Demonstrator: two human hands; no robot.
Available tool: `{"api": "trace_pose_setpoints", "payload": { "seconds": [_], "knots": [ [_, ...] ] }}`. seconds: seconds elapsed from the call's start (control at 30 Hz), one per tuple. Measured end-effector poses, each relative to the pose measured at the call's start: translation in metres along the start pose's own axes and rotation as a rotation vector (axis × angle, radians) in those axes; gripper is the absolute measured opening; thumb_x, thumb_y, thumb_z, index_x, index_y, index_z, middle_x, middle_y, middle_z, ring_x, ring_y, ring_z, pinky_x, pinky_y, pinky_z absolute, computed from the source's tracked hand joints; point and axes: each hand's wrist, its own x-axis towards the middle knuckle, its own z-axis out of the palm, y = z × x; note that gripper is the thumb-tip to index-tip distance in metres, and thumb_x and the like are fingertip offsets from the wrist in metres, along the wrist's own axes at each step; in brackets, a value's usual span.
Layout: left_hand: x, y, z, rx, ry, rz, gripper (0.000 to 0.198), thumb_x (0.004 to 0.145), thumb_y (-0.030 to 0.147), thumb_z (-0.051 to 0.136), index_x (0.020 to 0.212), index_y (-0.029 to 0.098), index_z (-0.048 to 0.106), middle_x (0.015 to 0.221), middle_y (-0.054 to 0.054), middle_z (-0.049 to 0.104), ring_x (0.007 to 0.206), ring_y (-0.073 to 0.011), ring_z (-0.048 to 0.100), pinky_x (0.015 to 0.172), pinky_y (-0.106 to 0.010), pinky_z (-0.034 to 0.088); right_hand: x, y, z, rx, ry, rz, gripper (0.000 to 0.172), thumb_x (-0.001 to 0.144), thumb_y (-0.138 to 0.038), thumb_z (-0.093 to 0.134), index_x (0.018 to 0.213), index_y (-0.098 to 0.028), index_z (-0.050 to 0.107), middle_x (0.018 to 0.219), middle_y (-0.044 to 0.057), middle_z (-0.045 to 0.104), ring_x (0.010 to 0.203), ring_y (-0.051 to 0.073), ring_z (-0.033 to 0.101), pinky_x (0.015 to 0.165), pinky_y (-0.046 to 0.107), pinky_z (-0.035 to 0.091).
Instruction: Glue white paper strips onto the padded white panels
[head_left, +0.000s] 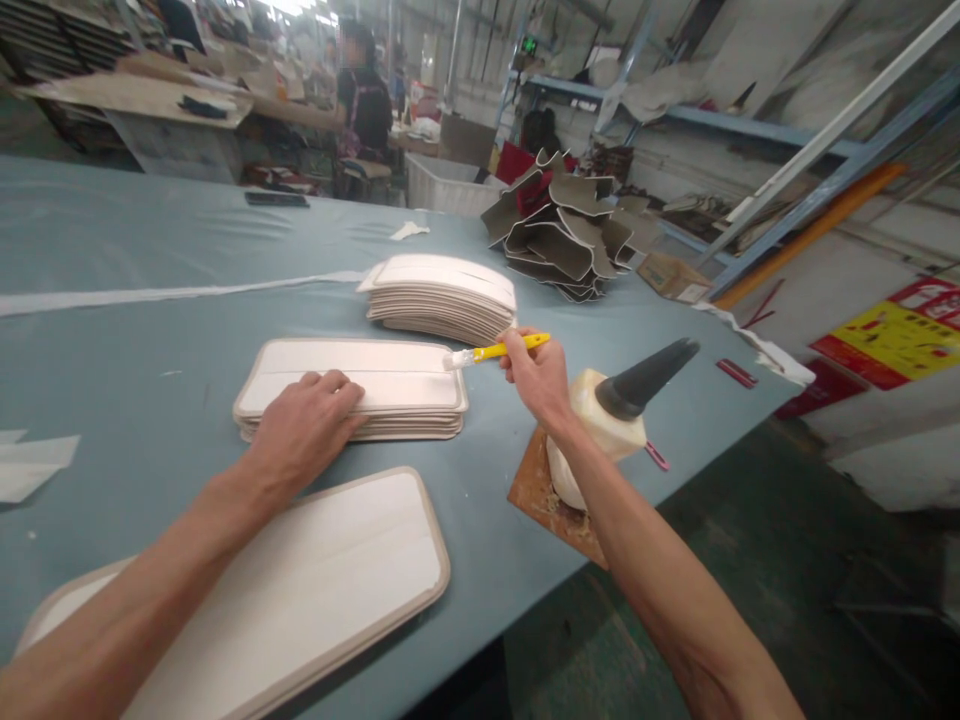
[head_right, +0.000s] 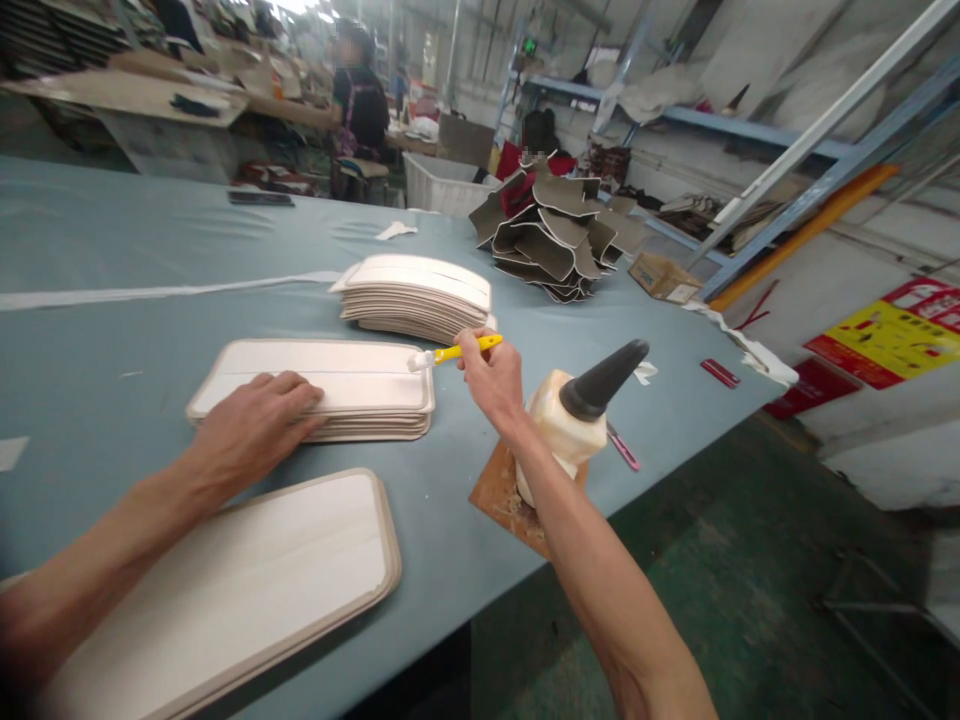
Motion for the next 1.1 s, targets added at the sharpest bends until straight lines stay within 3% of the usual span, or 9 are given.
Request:
{"api": "trace_pose_setpoints", "payload": {
  "seconds": [0.2,0.43,0.73,0.97,1.1],
  "knots": [
    [-0.001,-0.001,-0.004,0.026,0.006,0.085,0.022,0.104,0.024,0.048,0.103,0.016,0.069,0.107,-0.013,0.07,0.099,-0.0291,0.065,0.09,-0.042,0.051,-0.014,0.001,-0.007,0.217,0.113,0.026,0.039,0.089,-0.057,0.071,0.087,-0.018,0.07,0.058,-0.005,0.059,0.047,0.008,0.048,0.044,0.02,0.038],
    [-0.007,-0.011,-0.007,0.049,0.025,0.143,0.029,0.108,0.027,0.042,0.095,0.02,0.067,0.1,-0.008,0.068,0.092,-0.0238,0.064,0.083,-0.036,0.048,-0.022,0.008,-0.009,0.403,0.202,0.133,0.048,0.082,-0.066,0.076,0.086,-0.018,0.07,0.057,-0.006,0.059,0.044,0.007,0.049,0.042,0.02,0.041],
    [-0.023,-0.022,-0.002,0.142,0.222,0.03,0.023,0.102,0.018,0.041,0.093,0.02,0.062,0.095,-0.01,0.067,0.096,-0.0286,0.063,0.086,-0.04,0.05,-0.024,0.009,-0.007,0.522,0.263,0.233,0.043,0.085,-0.06,0.077,0.093,-0.02,0.068,0.06,-0.008,0.061,0.045,0.007,0.049,0.044,0.019,0.041],
    [-0.047,-0.044,-0.005,0.18,0.333,-0.014,0.025,0.104,0.019,0.039,0.086,0.025,0.055,0.093,-0.007,0.068,0.094,-0.026,0.062,0.089,-0.036,0.05,-0.027,0.012,0.016,0.472,0.2,0.347,0.049,0.078,-0.063,0.084,0.086,-0.019,0.064,0.065,-0.003,0.07,0.046,0.007,0.051,0.044,0.019,0.043],
    [-0.062,-0.065,-0.013,0.206,0.415,-0.097,0.025,0.105,0.024,0.039,0.085,0.024,0.054,0.095,-0.009,0.068,0.094,-0.0276,0.061,0.085,-0.038,0.05,-0.026,0.016,0.039,0.46,0.143,0.408,0.047,0.086,-0.063,0.078,0.09,-0.018,0.066,0.065,-0.001,0.073,0.044,0.007,0.052,0.044,0.018,0.043]
  ]
}}
